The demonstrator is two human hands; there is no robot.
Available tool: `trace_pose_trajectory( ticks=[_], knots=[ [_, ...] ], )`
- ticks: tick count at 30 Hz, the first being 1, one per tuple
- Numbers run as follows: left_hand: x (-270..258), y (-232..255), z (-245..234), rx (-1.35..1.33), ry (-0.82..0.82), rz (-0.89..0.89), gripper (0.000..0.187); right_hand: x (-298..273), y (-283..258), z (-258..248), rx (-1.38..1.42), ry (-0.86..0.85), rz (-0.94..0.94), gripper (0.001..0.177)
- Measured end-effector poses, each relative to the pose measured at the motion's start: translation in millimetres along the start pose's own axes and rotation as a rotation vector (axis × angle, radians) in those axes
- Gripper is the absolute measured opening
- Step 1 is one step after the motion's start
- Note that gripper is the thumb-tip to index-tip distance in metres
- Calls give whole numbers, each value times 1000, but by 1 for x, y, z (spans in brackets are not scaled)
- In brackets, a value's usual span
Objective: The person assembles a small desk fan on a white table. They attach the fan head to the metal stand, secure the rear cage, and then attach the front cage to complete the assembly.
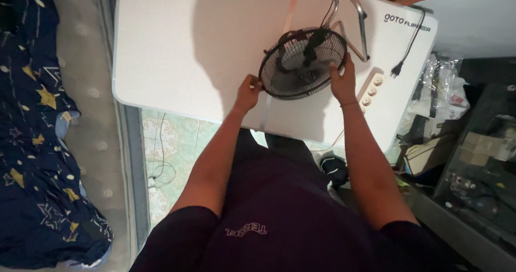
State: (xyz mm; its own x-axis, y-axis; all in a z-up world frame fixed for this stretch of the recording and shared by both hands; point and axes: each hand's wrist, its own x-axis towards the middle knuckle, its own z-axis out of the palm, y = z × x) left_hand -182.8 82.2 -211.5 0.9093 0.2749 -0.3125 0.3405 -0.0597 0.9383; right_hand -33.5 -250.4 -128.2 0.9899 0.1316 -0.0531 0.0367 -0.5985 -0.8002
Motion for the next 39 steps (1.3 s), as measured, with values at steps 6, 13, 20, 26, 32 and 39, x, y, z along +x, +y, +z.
trace_pose_trajectory(
  ticks=[6,13,20,26,32,39],
  knots=[
    [-20,15,8,45,-202,40,16,-49,-70,26,-243,143,-117,95],
    [-33,38,34,85,-283,150,20,-85,-141,66,-418,-31,-117,122],
    [-2,9,37,22,-131,333,23,-60,-136,59,-667,-193,-131,114],
    [20,14,22,92,-293,74,30,-63,-137,69,-791,-166,-125,116],
    [66,74,-19,-66,-151,224,65,-64,-142,72,-770,-197,-94,114],
    [125,126,-47,405,-333,193,51,-47,-138,69,-797,-208,-228,123]
  ],
)
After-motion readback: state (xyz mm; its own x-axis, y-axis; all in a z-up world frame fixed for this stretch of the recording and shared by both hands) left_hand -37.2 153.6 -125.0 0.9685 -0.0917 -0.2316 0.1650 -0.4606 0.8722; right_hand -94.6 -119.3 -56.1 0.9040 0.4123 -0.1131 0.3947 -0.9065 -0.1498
